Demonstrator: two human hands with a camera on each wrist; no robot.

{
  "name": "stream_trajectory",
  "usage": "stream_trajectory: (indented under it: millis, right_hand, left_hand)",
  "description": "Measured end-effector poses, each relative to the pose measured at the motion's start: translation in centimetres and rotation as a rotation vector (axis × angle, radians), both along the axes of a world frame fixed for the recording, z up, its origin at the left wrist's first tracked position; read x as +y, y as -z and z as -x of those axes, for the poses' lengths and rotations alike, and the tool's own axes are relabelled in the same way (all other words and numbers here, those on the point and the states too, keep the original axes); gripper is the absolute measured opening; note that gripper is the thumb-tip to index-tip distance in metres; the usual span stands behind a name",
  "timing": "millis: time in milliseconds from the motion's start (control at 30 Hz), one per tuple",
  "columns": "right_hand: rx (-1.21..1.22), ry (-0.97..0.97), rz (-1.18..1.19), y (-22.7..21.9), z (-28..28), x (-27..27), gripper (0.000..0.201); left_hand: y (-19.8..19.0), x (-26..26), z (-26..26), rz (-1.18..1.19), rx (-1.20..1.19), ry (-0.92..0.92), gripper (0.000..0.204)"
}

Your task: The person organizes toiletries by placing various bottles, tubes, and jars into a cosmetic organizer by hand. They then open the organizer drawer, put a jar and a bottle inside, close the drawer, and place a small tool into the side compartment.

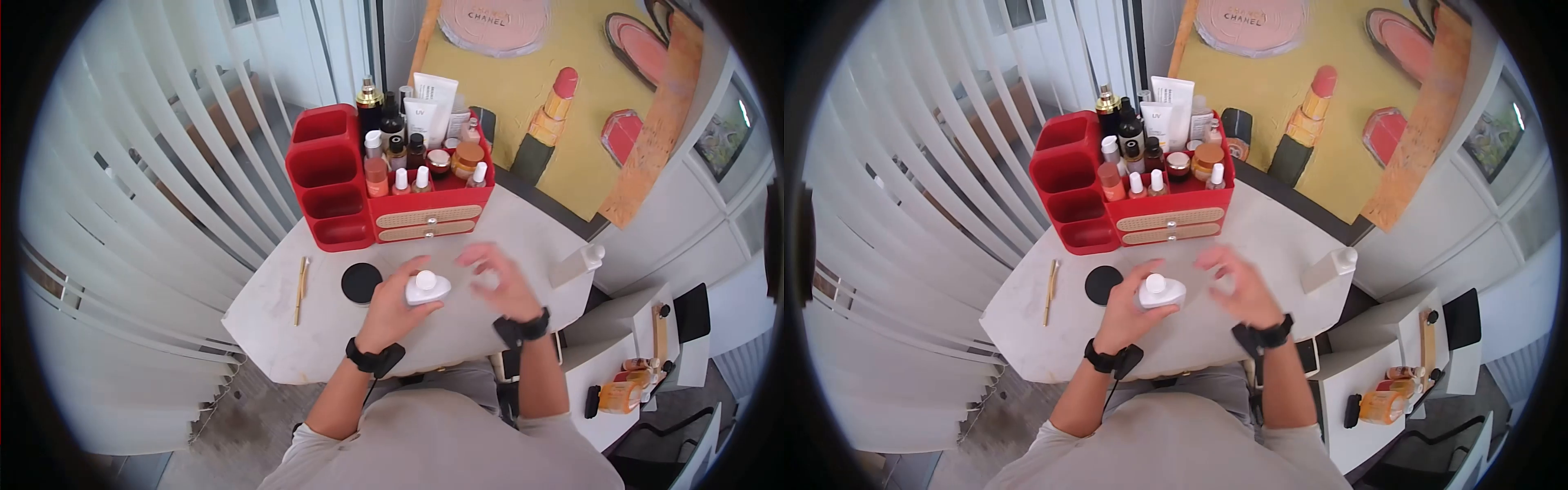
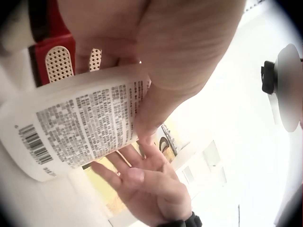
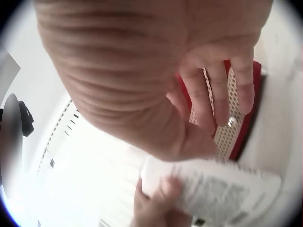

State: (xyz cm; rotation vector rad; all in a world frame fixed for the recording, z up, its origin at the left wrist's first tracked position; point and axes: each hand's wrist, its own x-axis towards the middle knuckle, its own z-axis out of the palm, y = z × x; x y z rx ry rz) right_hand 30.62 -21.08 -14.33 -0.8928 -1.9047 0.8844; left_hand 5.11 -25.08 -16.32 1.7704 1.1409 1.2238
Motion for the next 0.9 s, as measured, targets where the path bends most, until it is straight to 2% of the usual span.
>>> stream_trajectory:
  millis: [33,67,133,200,267,300,333,367,400,467,500,567,600,700,767,900]
  right_hand:
    - [-0.021,-0.085,0.026,0.2,1.0,-1.2,0.057]
    - [-0.028,-0.084,0.025,0.5,2.1,-2.1,0.057]
    - [0.051,0.082,0.025,0.9,4.1,-3.1,0.058]
    - [0.115,0.113,0.032,-1.3,4.4,-2.6,0.059]
    - [0.0,0.205,-0.259,-3.9,4.2,-1.1,0.061]
    - [0.047,0.26,-0.323,-4.9,4.1,-0.1,0.056]
    - [0.124,0.35,-0.341,-6.5,4.4,0.5,0.057]
    - [0.48,0.272,-0.193,-5.8,4.4,2.9,0.06]
    - [0.695,0.255,-0.258,-7.5,5.4,4.3,0.067]
    - [0.605,0.353,-0.372,-7.9,4.8,7.4,0.065]
    - [0.615,0.36,-0.377,-7.7,4.3,8.5,0.065]
    - [0.233,0.468,-0.407,-7.2,3.5,10.3,0.065]
    - [0.245,0.475,-0.409,-7.0,3.3,10.8,0.065]
    - [0.148,0.461,-0.393,-6.9,3.1,11.7,0.064]
    - [0.041,0.41,-0.329,-7.3,3.1,11.7,0.064]
    - [0.051,0.421,-0.33,-5.5,3.7,11.8,0.063]
  left_hand:
    - [-0.1,0.0,-0.3,0.061,-0.061,-0.013,0.086]
    - [-0.3,0.3,-0.7,0.06,-0.068,-0.012,0.086]
    - [-1.3,1.4,-1.1,-0.094,-0.055,0.075,0.113]
    - [-3.0,1.7,-1.9,-0.157,-0.093,0.039,0.118]
    - [-5.5,1.5,-1.7,-0.227,-0.124,0.007,0.123]
    - [-7.0,1.2,-1.2,-0.382,-0.047,-0.055,0.13]
    - [-7.7,1.1,-0.5,-0.537,0.027,-0.117,0.136]
    - [-7.3,1.2,0.7,-0.515,0.043,-0.127,0.133]
    - [-6.4,1.1,1.7,-0.523,0.048,-0.119,0.133]
    - [-4.3,0.7,3.5,-0.336,0.089,-0.269,0.127]
    - [-3.1,0.3,4.4,-0.342,0.098,-0.261,0.127]
    - [-0.9,-0.8,6.2,-0.185,0.153,-0.38,0.121]
    - [-0.2,-1.4,7.0,-0.192,0.164,-0.374,0.121]
    - [1.5,-2.6,8.7,0.001,0.159,-0.394,0.118]
    - [1.8,-2.6,9.3,0.009,0.185,-0.361,0.118]
    - [1.1,-2.0,8.9,0.113,0.2,-0.279,0.118]
